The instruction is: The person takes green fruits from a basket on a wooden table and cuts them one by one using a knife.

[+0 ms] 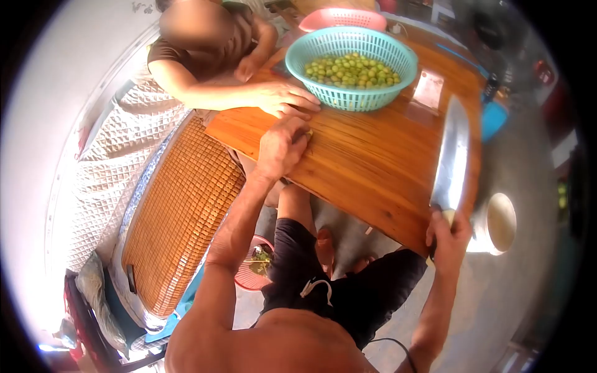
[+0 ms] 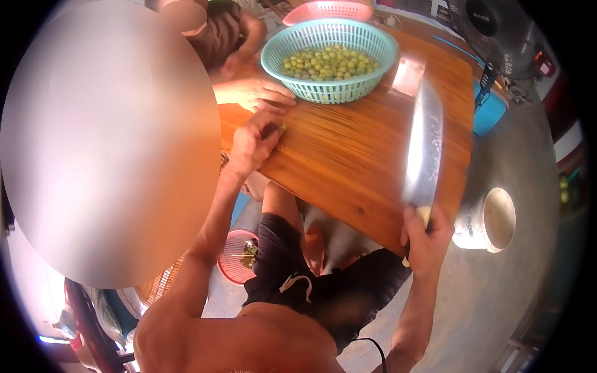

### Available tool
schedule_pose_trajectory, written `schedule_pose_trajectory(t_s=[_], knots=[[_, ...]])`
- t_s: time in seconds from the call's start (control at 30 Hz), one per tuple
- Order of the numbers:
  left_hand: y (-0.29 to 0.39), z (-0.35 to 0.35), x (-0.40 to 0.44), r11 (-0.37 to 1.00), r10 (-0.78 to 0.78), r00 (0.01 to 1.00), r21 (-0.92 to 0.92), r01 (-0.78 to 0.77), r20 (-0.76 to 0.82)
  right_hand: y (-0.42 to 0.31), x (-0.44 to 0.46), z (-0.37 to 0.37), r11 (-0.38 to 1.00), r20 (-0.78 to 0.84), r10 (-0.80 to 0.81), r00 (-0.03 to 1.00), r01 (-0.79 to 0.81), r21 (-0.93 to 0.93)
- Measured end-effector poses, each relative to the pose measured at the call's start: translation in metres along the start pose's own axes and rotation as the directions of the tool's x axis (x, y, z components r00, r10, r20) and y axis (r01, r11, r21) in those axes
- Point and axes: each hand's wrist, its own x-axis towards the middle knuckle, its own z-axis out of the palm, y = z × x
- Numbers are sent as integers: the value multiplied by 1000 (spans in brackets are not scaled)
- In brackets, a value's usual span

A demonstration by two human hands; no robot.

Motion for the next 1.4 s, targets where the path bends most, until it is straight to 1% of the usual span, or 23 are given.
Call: schedule_pose_trajectory(t_s=[0.1, 0.17, 0.3, 0.37, 0.5, 0.57, 0.7, 0.77, 0.87, 1.0, 1.07, 1.1, 1.17, 1.2, 1.23, 1.27, 1.3, 1.37, 1.4], knots=[[-16, -5, 6, 999, -33, 999, 24, 33, -19, -4, -4, 0, 999, -17, 3, 1000, -4, -43], [-21, -4, 11, 996, -59, 998, 61, 59, -11, -1, -7, 1, 996, -83, -8, 997, 16, 87], [-29, 0, 26, 989, -126, 992, 73, 127, -17, 1, -5, 0, 997, -56, -40, 998, 44, 62], [-36, 3, 36, 989, -65, 997, 129, 71, -46, -4, -7, 3, 997, -78, -27, 997, 32, 66], [-53, 7, 63, 988, -61, 997, 141, 66, -43, -2, -7, 3, 1000, -80, 2, 997, 0, 24], [-65, 11, 76, 980, -99, 994, 167, 106, -46, -3, -7, 4, 1000, -20, 11, 1000, -11, 6], [-69, 15, 96, 973, -126, 991, 187, 134, -53, -5, -8, 6, 1000, -19, 13, 1000, -13, 7], [-63, 15, 101, 953, -203, 978, 217, 210, -52, -7, -8, 8, 999, -48, 26, 998, -25, 26], [-57, 15, 103, 944, -218, 974, 241, 226, -59, -5, -8, 6, 999, -29, 22, 999, -22, 23], [-60, 12, 98, 945, -234, 971, 226, 237, -39, -6, -9, 5, 999, -25, 32, 999, -32, 6], [-66, 7, 92, 982, -173, 982, 64, 178, -79, -5, -8, 5, 1000, -29, 28, 999, -28, 15], [-71, 3, 89, 982, -172, 982, 63, 176, -75, -5, -8, 4, 999, -32, 30, 999, -29, 15], [-80, -4, 85, 984, -173, 968, -65, 163, -181, -4, -8, 5, 998, -36, 42, 998, -40, 40], [-67, -13, 94, 742, -357, 917, -650, 164, -176, -5, -8, 6, 998, -45, 44, 998, -42, 39], [-57, -21, 106, 204, -504, 862, -977, 64, -49, -7, -7, 8, 998, -46, 51, 998, -49, 40], [-47, -26, 112, 746, -157, 960, -665, -39, -232, -9, -8, 9, 998, -48, 59, 997, -57, 38], [-37, -31, 118, 954, 216, 900, -117, -278, -378, -8, -9, 9, 998, -65, 62, 996, -61, 29], [3, -34, 139, 982, 184, 966, -18, -191, -182, -5, -8, 7, 997, -28, 71, 997, -70, 42], [2, -27, 154, 960, 271, 961, 92, -265, -60, -7, -7, 7, 989, -28, 148, 989, -148, -1]])
